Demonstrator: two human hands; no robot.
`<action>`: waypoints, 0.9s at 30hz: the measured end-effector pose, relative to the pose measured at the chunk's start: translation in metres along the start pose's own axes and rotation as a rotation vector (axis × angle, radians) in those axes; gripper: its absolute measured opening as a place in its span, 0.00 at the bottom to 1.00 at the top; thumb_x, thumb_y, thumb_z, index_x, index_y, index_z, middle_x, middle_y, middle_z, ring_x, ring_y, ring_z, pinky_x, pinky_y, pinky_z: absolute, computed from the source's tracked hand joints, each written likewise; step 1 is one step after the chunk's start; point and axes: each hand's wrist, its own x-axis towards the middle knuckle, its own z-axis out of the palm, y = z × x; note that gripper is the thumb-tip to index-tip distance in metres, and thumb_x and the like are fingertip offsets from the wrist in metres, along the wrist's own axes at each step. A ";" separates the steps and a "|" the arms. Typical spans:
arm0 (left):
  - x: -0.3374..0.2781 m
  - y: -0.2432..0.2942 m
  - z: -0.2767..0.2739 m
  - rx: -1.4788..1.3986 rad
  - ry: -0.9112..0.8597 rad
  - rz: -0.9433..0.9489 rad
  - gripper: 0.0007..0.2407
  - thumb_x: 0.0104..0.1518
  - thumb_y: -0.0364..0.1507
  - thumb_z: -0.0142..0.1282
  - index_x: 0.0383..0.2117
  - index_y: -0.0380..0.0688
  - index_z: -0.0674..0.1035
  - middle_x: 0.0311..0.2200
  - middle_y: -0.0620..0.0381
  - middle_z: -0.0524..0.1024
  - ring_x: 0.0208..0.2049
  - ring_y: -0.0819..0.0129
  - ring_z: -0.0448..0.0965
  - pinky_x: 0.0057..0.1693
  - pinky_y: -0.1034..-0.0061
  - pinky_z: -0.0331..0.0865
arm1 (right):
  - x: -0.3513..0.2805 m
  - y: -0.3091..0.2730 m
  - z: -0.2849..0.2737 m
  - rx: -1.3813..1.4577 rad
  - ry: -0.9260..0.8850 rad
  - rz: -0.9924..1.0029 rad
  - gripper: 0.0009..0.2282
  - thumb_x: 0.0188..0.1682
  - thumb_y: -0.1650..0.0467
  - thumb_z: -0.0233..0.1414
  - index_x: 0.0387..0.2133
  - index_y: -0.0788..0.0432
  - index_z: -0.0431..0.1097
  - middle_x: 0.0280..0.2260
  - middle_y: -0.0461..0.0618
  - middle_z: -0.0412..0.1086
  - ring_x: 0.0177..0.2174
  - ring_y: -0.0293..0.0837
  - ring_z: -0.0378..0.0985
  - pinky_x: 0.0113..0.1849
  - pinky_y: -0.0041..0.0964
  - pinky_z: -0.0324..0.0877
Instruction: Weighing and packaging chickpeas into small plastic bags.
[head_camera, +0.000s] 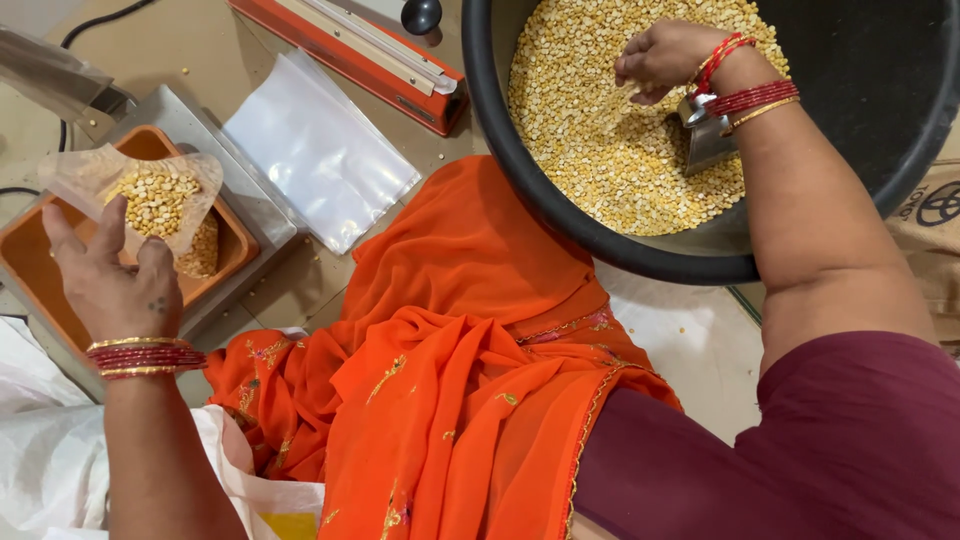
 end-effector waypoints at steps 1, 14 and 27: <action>-0.001 -0.007 0.004 -0.005 -0.004 -0.020 0.19 0.59 0.24 0.54 0.59 0.38 0.79 0.74 0.31 0.53 0.68 0.42 0.67 0.63 0.64 0.70 | 0.002 0.001 0.002 0.025 -0.008 0.006 0.13 0.59 0.66 0.48 0.48 0.63 0.74 0.39 0.52 0.76 0.34 0.43 0.81 0.41 0.39 0.77; -0.016 0.084 -0.026 -0.061 -0.009 -0.099 0.19 0.62 0.31 0.57 0.59 0.45 0.77 0.72 0.29 0.49 0.70 0.36 0.60 0.64 0.60 0.63 | 0.001 -0.010 0.027 0.072 0.046 0.063 0.24 0.57 0.55 0.43 0.60 0.56 0.65 0.57 0.54 0.67 0.51 0.48 0.73 0.45 0.44 0.76; -0.158 -0.009 -0.102 0.134 -0.096 -0.487 0.24 0.58 0.35 0.60 0.63 0.46 0.75 0.74 0.34 0.52 0.36 0.48 0.80 0.47 0.61 0.73 | 0.049 0.007 0.126 0.089 -0.397 0.093 0.28 0.54 0.54 0.42 0.63 0.56 0.62 0.69 0.54 0.53 0.68 0.50 0.49 0.65 0.50 0.48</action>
